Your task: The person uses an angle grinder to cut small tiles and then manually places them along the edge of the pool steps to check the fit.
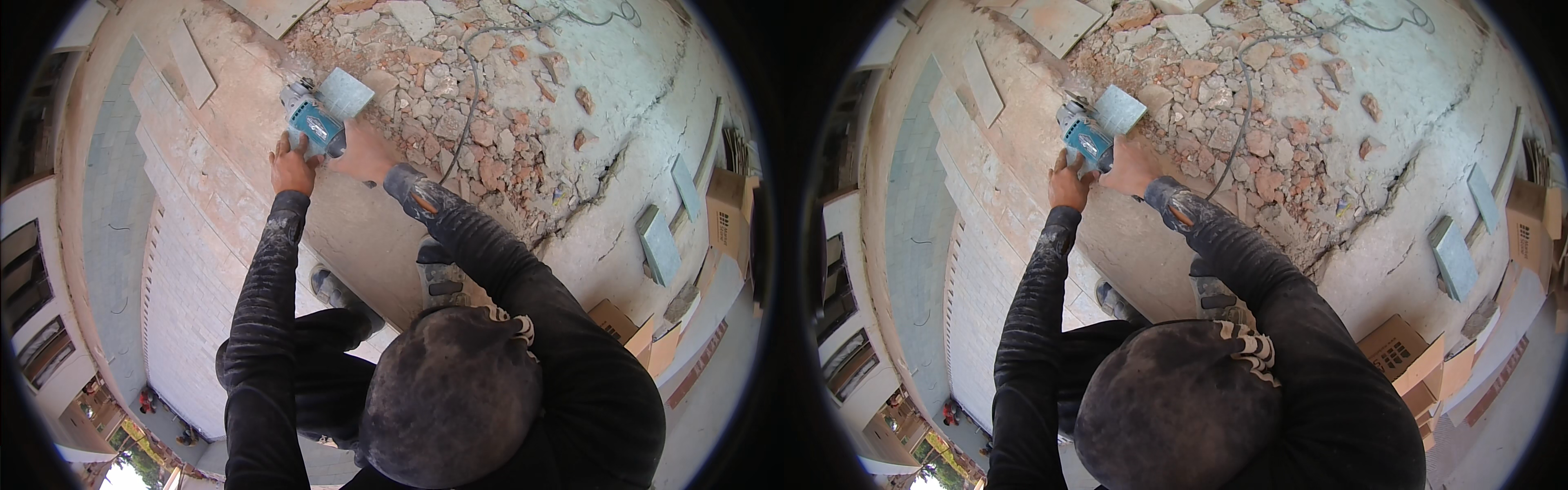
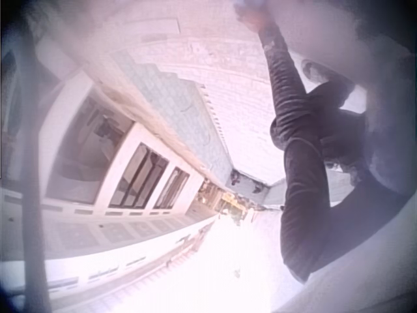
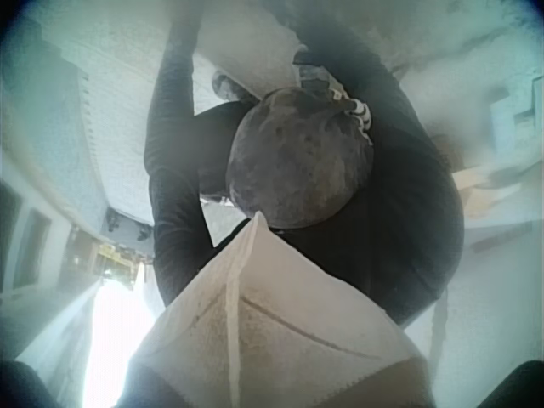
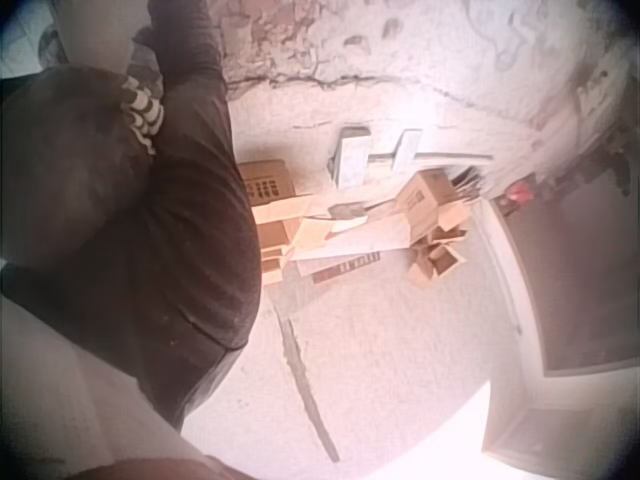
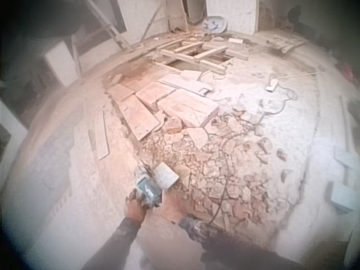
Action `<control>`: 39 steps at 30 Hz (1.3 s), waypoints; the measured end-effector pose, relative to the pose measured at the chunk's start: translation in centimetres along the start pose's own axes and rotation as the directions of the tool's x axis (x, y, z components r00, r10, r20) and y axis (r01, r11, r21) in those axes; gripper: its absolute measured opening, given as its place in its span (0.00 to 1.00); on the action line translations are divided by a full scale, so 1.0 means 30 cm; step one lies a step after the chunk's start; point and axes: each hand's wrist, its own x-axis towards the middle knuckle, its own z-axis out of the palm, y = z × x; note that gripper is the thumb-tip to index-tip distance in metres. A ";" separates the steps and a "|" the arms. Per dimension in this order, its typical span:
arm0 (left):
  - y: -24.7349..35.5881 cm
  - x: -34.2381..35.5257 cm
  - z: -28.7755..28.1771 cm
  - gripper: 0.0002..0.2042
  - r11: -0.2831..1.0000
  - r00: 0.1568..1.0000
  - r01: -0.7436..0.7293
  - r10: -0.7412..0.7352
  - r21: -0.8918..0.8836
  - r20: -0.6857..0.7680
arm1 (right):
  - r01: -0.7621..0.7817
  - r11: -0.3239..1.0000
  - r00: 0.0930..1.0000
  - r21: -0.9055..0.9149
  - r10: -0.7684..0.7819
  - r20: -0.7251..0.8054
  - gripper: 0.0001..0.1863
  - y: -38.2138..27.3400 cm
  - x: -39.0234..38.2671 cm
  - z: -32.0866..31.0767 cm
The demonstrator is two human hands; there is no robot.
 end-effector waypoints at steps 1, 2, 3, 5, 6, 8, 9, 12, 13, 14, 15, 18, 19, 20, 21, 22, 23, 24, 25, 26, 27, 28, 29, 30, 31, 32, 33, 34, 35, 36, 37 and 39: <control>-0.002 0.001 0.002 0.29 1.000 1.000 0.002 -0.002 0.001 0.000 | 0.002 1.000 1.000 -0.004 -0.002 -0.006 0.37 0.001 0.000 0.002; -0.004 0.002 0.003 0.29 1.000 1.000 0.004 -0.004 0.002 0.000 | 0.003 1.000 1.000 -0.008 -0.004 -0.012 0.37 0.002 -0.001 0.005; 0.000 0.003 0.004 0.29 1.000 1.000 0.003 -0.003 0.002 0.000 | 0.003 1.000 1.000 -0.013 -0.003 -0.019 0.37 0.010 0.000 0.009; 0.008 0.003 0.005 0.29 1.000 1.000 0.003 -0.003 0.000 0.000 | 0.026 1.000 0.999 -0.013 -0.026 -0.039 0.37 0.027 0.004 0.017; 0.008 0.001 0.003 0.29 1.000 1.000 0.007 -0.007 0.001 0.000 | 0.040 0.999 0.998 -0.012 -0.041 -0.046 0.37 0.024 0.003 0.016; 0.006 -0.002 -0.002 0.29 1.000 1.000 0.010 -0.010 0.007 0.002 | 0.036 0.999 0.999 -0.006 -0.036 -0.026 0.37 0.022 0.001 0.013; 0.007 -0.002 -0.002 0.29 1.000 1.000 0.010 -0.010 0.009 0.003 | 0.032 0.999 0.999 -0.004 -0.032 -0.017 0.37 0.022 -0.001 0.010; 0.006 -0.001 0.000 0.29 1.000 1.000 0.010 -0.010 0.010 0.003 | 0.035 0.999 0.999 0.010 -0.035 -0.021 0.37 0.025 -0.006 0.009; 0.004 0.000 0.001 0.29 1.000 1.000 0.008 -0.008 0.010 0.003 | 0.035 0.999 0.999 0.003 -0.035 -0.030 0.36 0.027 -0.008 0.011; 0.001 0.001 0.003 0.29 1.000 1.000 0.005 -0.005 0.011 0.003 | 0.036 0.999 0.999 -0.003 -0.036 -0.038 0.36 0.028 -0.010 0.014; -0.001 0.002 0.004 0.29 1.000 1.000 0.003 -0.003 0.011 0.003 | 0.037 0.999 0.998 -0.010 -0.037 -0.047 0.36 0.029 -0.011 0.016; -0.002 0.002 0.010 0.29 1.000 1.000 0.001 -0.001 0.006 -0.008 | 0.051 0.998 0.997 -0.026 -0.053 -0.056 0.36 0.041 -0.014 0.021; -0.001 0.003 0.010 0.29 1.000 1.000 -0.001 0.001 0.002 -0.011 | 0.052 0.999 0.997 -0.016 -0.052 -0.057 0.36 0.049 -0.013 0.027; 0.000 0.003 0.010 0.29 1.000 1.000 -0.002 0.002 -0.002 -0.015 | 0.052 0.999 0.997 -0.007 -0.052 -0.057 0.37 0.056 -0.011 0.032; -0.002 0.003 0.009 0.29 1.000 1.000 -0.003 0.003 -0.005 -0.018 | 0.053 0.999 0.997 0.003 -0.053 -0.057 0.37 0.055 -0.012 0.033; -0.002 0.002 0.009 0.29 1.000 1.000 -0.002 0.002 -0.005 -0.018 | 0.047 0.999 0.998 -0.006 -0.047 -0.046 0.37 0.055 -0.013 0.032; -0.002 0.002 0.008 0.28 1.000 1.000 -0.001 0.000 -0.005 -0.019 | 0.041 0.999 0.998 -0.015 -0.041 -0.036 0.37 0.057 -0.015 0.029; -0.002 0.001 0.007 0.28 1.000 1.000 0.001 -0.001 -0.005 -0.019 | 0.034 0.999 0.999 -0.023 -0.035 -0.026 0.38 0.056 -0.017 0.027; -0.002 0.000 0.006 0.28 1.000 1.000 0.000 0.000 -0.005 -0.019 | 0.033 0.999 0.999 -0.024 -0.034 -0.024 0.38 0.053 -0.018 0.025; -0.003 -0.001 0.005 0.28 1.000 1.000 0.000 0.000 -0.006 -0.018 | 0.032 0.999 0.999 -0.025 -0.033 -0.022 0.38 0.051 -0.020 0.024; -0.001 -0.001 0.004 0.28 1.000 1.000 -0.001 0.001 -0.007 -0.018 | 0.031 0.999 0.999 -0.026 -0.031 -0.021 0.38 0.053 -0.021 0.026; 0.001 -0.002 0.003 0.28 1.000 1.000 0.000 0.000 -0.005 -0.017 | 0.034 0.999 0.999 -0.026 -0.035 -0.031 0.38 0.055 -0.023 0.028; 0.002 -0.002 0.002 0.28 1.000 1.000 0.001 -0.001 -0.004 -0.017 | 0.037 0.999 0.998 -0.027 -0.038 -0.040 0.38 0.057 -0.025 0.030; 0.005 -0.003 0.000 0.28 1.000 1.000 0.002 -0.002 -0.004 -0.016 | 0.039 0.999 0.998 -0.027 -0.041 -0.050 0.38 0.059 -0.028 0.031; 0.007 -0.003 -0.002 0.28 1.000 1.000 0.003 -0.003 -0.007 -0.017 | 0.039 0.999 0.998 -0.022 -0.040 -0.049 0.38 0.061 -0.031 0.031; 0.010 -0.003 -0.004 0.28 1.000 1.000 0.003 -0.004 -0.010 -0.018 | 0.039 0.999 0.998 -0.018 -0.040 -0.047 0.38 0.064 -0.033 0.031; 0.009 -0.003 -0.005 0.28 1.000 1.000 0.005 -0.005 -0.012 -0.019 | 0.040 0.999 0.998 -0.013 -0.041 -0.045 0.38 0.066 -0.034 0.032; 0.008 -0.003 -0.005 0.28 1.000 1.000 0.004 -0.004 -0.009 -0.017 | 0.044 0.999 0.998 -0.013 -0.044 -0.044 0.38 0.068 -0.034 0.032; 0.007 -0.003 -0.005 0.28 1.000 1.000 0.003 -0.003 -0.006 -0.015 | 0.046 0.999 0.998 -0.014 -0.047 -0.042 0.38 0.071 -0.034 0.033; 0.007 -0.002 -0.004 0.28 1.000 1.000 0.001 -0.001 -0.004 -0.013 | 0.049 0.999 0.998 -0.016 -0.050 -0.041 0.37 0.074 -0.034 0.034; 0.008 -0.001 -0.003 0.28 1.000 1.000 0.000 0.000 -0.004 -0.014 | 0.053 0.999 0.997 -0.008 -0.053 -0.050 0.37 0.078 -0.035 0.035; 0.008 -0.001 -0.001 0.28 1.000 1.000 0.000 0.000 -0.003 -0.015 | 0.061 0.998 0.996 0.010 -0.061 -0.066 0.37 0.075 -0.041 0.032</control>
